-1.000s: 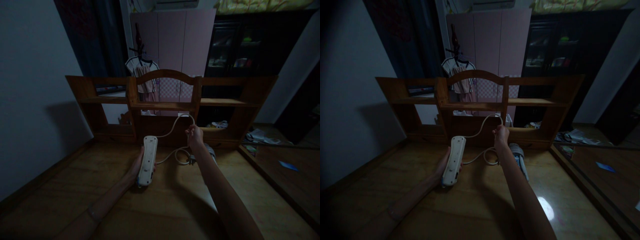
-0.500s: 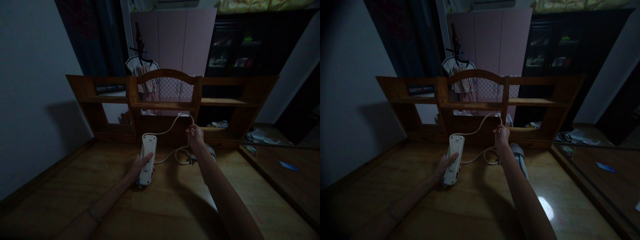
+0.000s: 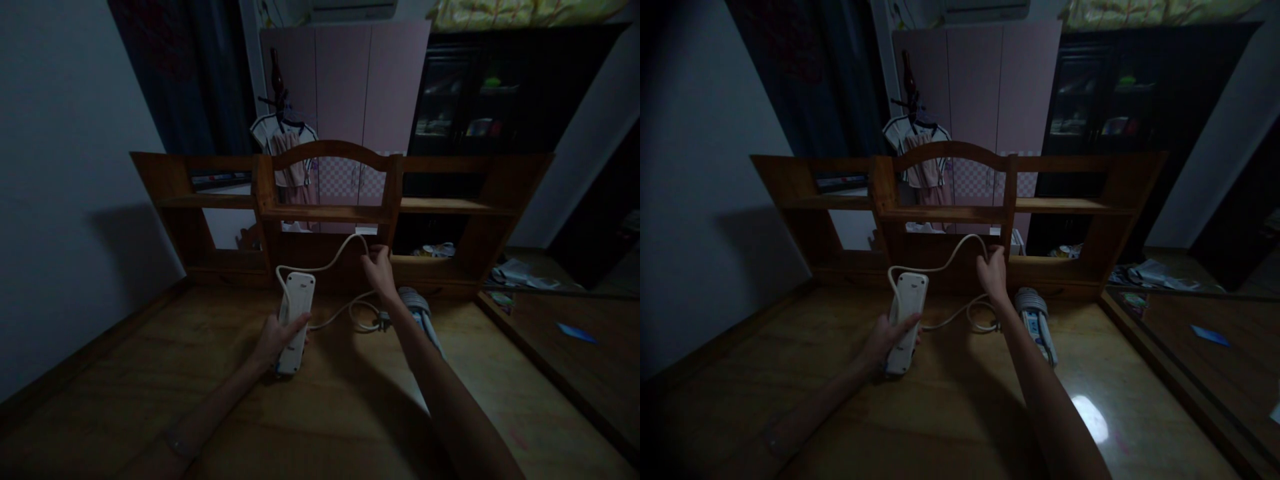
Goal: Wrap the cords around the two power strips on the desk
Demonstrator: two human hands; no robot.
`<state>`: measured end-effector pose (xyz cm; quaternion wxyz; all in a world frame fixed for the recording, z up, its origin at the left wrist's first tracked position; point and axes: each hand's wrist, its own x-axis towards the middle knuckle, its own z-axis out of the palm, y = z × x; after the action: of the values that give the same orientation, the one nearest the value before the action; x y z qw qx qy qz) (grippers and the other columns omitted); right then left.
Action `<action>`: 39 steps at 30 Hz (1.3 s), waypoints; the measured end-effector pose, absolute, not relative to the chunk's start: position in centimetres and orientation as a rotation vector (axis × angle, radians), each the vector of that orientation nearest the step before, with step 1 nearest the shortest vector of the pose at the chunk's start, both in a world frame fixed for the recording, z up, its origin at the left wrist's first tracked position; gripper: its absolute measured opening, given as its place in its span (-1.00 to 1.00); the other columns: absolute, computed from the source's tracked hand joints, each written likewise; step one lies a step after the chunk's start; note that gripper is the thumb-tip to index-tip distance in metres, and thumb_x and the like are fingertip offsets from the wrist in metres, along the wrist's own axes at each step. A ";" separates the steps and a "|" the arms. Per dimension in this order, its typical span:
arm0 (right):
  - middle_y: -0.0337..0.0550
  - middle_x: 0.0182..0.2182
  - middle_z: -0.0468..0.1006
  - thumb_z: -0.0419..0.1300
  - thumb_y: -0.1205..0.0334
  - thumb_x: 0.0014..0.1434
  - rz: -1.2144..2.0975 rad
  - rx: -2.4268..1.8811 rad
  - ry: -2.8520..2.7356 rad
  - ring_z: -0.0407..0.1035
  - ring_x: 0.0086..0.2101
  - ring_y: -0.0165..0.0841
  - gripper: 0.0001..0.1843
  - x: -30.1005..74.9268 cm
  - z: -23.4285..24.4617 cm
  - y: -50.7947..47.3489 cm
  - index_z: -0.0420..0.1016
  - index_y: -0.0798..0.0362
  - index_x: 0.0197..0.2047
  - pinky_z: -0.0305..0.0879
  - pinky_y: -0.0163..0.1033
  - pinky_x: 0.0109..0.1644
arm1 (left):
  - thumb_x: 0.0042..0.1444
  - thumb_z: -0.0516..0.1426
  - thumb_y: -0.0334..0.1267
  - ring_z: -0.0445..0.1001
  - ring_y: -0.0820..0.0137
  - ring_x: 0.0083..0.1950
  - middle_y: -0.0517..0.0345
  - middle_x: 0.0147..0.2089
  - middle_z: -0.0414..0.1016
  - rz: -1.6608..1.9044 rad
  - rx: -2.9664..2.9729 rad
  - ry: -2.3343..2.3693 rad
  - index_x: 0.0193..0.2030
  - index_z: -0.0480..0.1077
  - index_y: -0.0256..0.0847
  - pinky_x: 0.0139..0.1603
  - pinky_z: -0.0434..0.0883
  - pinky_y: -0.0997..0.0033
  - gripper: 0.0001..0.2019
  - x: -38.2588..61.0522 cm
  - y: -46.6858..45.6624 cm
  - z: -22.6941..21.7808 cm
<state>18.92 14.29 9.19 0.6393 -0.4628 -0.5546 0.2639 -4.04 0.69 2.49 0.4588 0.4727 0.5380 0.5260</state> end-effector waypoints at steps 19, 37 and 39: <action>-0.18 0.08 0.40 0.08 0.20 0.27 0.982 -0.280 -2.293 0.24 0.09 -0.33 -0.69 14.2 16.8 2.4 0.42 -0.01 0.06 0.14 -0.24 0.15 | -0.15 0.33 -0.09 0.53 0.11 -0.21 0.01 -0.18 0.56 1.070 2.215 1.302 0.02 0.44 -0.07 -0.19 0.42 0.28 -0.48 -3.6 -2.4 1.8; -0.35 -0.66 0.03 -0.09 -0.38 0.15 0.983 -0.917 -2.183 -0.08 -0.62 -0.54 -0.31 13.5 12.3 6.9 0.14 0.09 -0.63 -0.16 -0.37 -0.57 | -0.16 0.34 -0.13 0.46 0.08 0.00 -0.04 -0.04 0.48 1.469 1.887 1.372 0.23 0.20 -0.13 0.03 0.38 0.21 -0.23 -3.4 -2.5 2.4; -0.32 -0.68 0.11 -0.14 -0.38 0.18 0.873 -0.996 -2.242 0.00 -0.62 -0.52 -0.27 13.1 11.7 7.3 0.21 0.12 -0.64 -0.09 -0.37 -0.54 | -0.14 0.33 -0.13 0.44 0.08 0.03 -0.08 -0.02 0.47 1.544 1.763 1.336 0.30 0.08 -0.19 0.04 0.38 0.21 -0.15 -2.9 -2.6 2.9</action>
<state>13.14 7.30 11.68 0.2654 -0.3689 -0.8301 0.3230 -2.95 -2.64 2.94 0.2200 0.6375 0.4830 0.5584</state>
